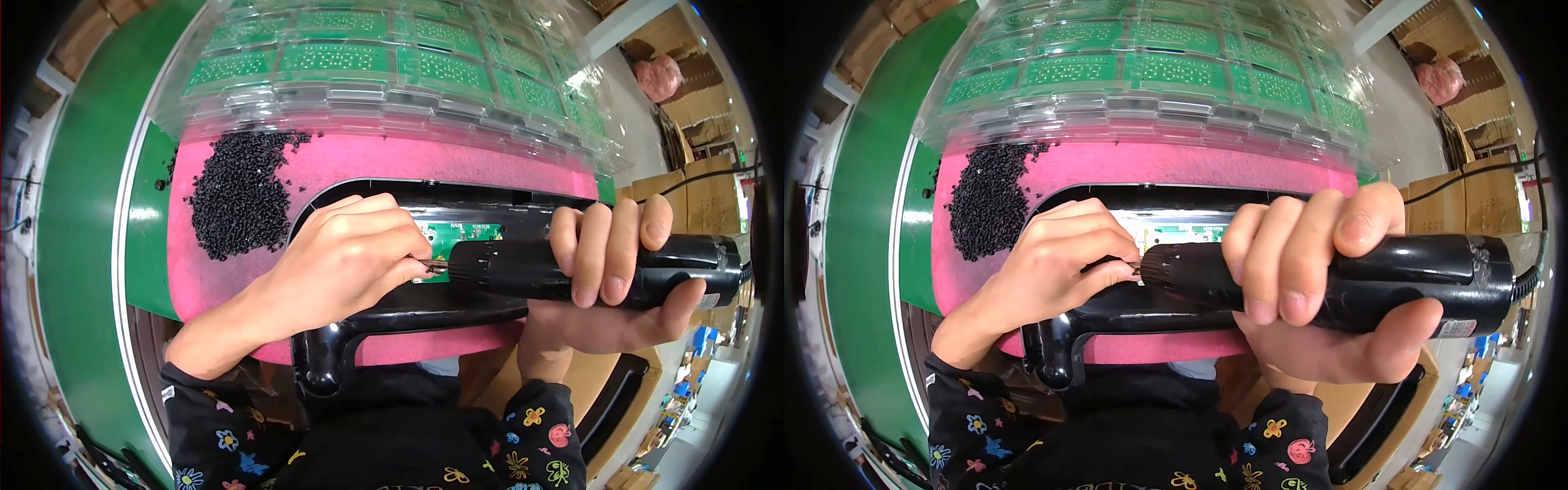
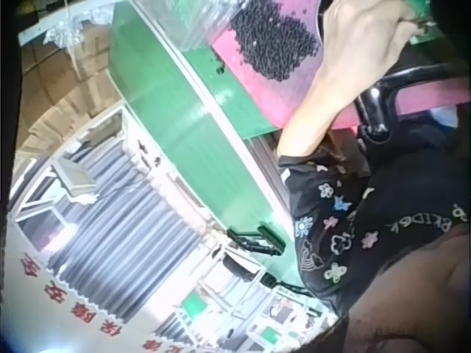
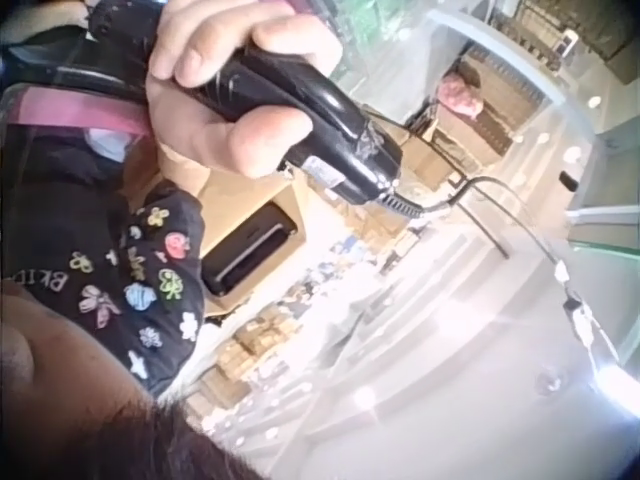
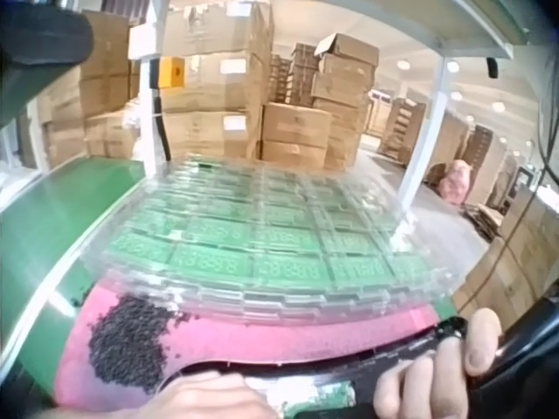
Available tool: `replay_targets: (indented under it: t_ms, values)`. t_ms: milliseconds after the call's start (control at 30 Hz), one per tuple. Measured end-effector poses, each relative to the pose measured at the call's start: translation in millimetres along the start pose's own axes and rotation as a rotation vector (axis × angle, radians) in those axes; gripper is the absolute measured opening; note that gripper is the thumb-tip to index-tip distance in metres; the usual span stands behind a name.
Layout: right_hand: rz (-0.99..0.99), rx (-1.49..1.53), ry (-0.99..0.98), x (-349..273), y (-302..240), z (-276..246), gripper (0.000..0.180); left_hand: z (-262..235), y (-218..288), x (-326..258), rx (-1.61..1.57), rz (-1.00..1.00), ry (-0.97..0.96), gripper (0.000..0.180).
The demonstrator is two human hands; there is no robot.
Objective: Assembling electronic components into plastic housings using an electric screwdriver.
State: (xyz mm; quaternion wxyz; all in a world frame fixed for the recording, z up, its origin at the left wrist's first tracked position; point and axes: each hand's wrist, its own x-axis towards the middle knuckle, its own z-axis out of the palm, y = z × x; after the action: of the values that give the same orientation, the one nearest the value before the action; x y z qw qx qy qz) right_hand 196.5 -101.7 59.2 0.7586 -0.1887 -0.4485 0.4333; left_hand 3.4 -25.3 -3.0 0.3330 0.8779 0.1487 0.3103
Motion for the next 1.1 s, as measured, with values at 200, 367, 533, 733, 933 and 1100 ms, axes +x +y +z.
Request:
replay_targets:
  t_ms: [200, 367, 533, 733, 933, 1100]
  values:
    - [0.062, -0.071, -0.054, -2, 6, -2, 0.047, -1, 2, -4, 0.127, 0.066, 0.055, 0.017]
    - [0.214, -0.415, -0.026, -7, -5, 8, 0.055, -1, 0, -1, 0.176, 0.022, 0.09, 0.014]
    - [0.326, -0.406, 0.035, -8, 2, 19, 0.054, 0, 3, -1, 0.148, -0.054, 0.126, 0.008]
    - [0.345, -0.239, -0.191, -10, 15, 10, 0.053, 2, 2, -4, 0.155, -0.034, 0.146, 0.011]
    - [0.311, -0.073, -0.415, -1, 27, 7, 0.051, 3, 2, -8, 0.169, -0.036, 0.157, 0.009]
    - [0.28, -0.137, -0.548, 7, 32, 6, 0.048, 5, -2, -14, 0.182, -0.024, 0.061, 0.011]
